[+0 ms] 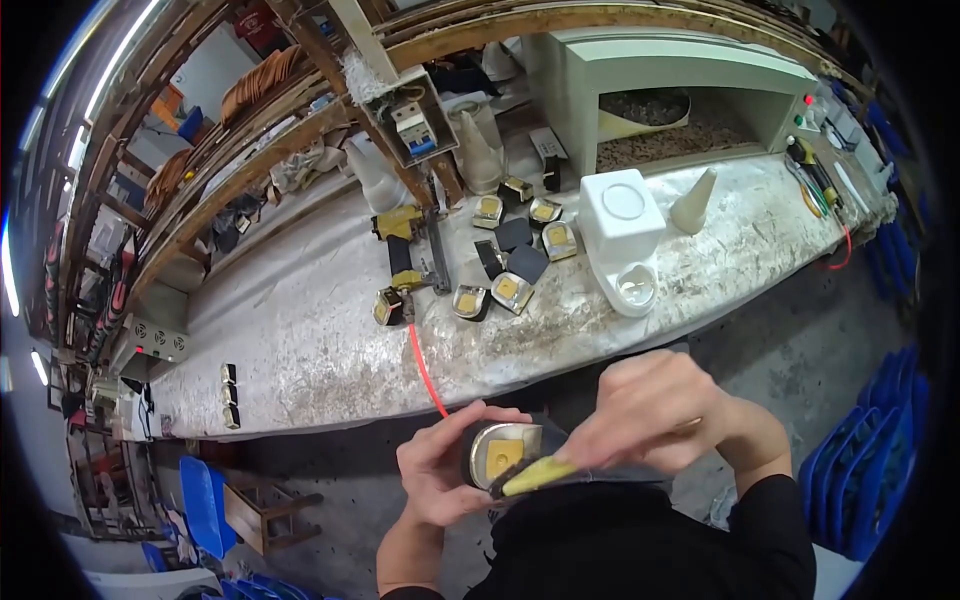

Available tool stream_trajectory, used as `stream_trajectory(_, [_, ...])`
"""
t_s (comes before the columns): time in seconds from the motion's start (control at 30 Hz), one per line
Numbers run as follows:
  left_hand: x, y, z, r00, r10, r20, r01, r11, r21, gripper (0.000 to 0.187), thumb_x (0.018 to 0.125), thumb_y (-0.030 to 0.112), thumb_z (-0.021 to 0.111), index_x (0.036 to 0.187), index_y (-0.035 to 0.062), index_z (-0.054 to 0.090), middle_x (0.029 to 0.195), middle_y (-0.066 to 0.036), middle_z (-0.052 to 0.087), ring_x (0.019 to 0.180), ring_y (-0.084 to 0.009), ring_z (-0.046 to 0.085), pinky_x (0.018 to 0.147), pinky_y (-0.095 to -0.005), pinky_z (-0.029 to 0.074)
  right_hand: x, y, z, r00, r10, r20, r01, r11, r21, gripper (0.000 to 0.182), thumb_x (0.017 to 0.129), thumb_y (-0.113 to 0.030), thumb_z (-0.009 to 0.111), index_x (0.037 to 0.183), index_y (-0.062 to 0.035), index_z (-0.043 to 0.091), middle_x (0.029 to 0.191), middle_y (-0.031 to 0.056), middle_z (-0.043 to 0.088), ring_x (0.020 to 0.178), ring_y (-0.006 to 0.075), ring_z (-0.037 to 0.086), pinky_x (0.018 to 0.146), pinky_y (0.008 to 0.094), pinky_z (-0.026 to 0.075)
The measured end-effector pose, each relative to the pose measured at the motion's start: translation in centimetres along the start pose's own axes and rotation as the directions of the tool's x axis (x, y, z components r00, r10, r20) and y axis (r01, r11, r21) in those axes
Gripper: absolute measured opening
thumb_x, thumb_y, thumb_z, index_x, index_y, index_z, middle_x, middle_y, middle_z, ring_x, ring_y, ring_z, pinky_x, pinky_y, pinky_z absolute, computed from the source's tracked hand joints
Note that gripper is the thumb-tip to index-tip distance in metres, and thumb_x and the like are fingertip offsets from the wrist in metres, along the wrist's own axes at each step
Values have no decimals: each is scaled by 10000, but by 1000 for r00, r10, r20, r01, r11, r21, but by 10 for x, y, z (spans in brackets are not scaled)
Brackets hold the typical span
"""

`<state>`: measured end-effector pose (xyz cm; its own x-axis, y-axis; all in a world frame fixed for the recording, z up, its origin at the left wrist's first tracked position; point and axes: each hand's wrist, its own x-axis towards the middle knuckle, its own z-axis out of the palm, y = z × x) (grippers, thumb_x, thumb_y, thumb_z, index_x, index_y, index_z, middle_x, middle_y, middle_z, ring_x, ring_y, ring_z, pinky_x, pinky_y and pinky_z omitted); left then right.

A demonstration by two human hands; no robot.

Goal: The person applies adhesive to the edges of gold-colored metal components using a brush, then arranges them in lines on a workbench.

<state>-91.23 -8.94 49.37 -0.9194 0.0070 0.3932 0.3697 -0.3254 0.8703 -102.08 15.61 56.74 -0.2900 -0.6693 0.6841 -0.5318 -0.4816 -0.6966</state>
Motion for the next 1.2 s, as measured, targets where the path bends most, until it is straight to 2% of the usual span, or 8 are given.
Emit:
stream_trajectory(0.27, [10,1,-19,990,-84,111,110,962,-250,907,646,137,857,1462,-18,491,1240,-348,637,1084,-417,684,971,-486,555,23,14,-11,998,12,66,-11,1000,-15,192,904,16,611,966,-45,783,994,79,787,616,116,575,563,213,439])
stream_trajectory(0.4, [3,1,-27,980,-135,145,175,935,-309,922,620,176,856,1442,-49,502,1216,-352,647,1069,-409,692,969,-481,556,30,8,-10,986,-118,117,125,991,-56,212,890,42,603,976,-30,783,1000,58,788,620,118,565,564,214,423])
stream_trajectory(0.73, [-2,10,-44,958,-288,5,281,932,-229,898,592,171,835,1410,-55,539,1215,-320,665,1069,-366,696,970,-422,551,25,29,-20,985,24,171,12,978,-207,210,851,14,627,971,-34,793,967,41,791,624,117,545,575,215,426])
stream_trajectory(0.8, [-8,-2,-76,973,-214,-88,209,976,-58,902,506,57,637,1393,-62,530,1189,-292,669,1042,-394,690,902,-462,581,21,33,-24,992,44,120,-23,985,-170,189,829,6,651,946,-37,793,939,57,789,623,119,551,584,215,433])
stream_trajectory(0.83, [0,0,-91,969,-165,-183,167,986,-4,854,526,-4,580,1376,-72,538,1230,-232,667,1066,-336,677,940,-404,558,11,34,-25,996,82,42,-76,989,-129,170,807,-2,675,922,-41,794,911,73,788,622,121,557,593,214,441])
stream_trajectory(0.9, [20,4,-142,934,-155,-323,232,948,216,738,649,-61,588,1385,-68,535,1248,-197,666,1082,-287,664,945,-336,532,-1,40,-23,981,163,-106,-168,985,-34,135,763,-18,723,873,-48,795,854,106,785,619,126,570,610,214,456])
stream_trajectory(1.07, [24,-8,-304,833,-342,-435,502,798,333,524,854,-46,612,1377,-21,582,1256,-160,671,1049,-221,642,922,-300,513,6,55,3,973,175,-149,-168,984,59,127,764,-31,730,878,-37,786,846,131,780,623,137,563,613,226,452])
stream_trajectory(1.2, [9,-42,-345,785,-125,-606,423,824,377,576,854,-27,624,1421,-20,526,1310,-175,635,1103,-239,625,960,-326,502,5,70,12,937,260,-234,-233,963,137,126,766,-45,736,884,-25,778,839,157,774,627,149,556,617,239,448])
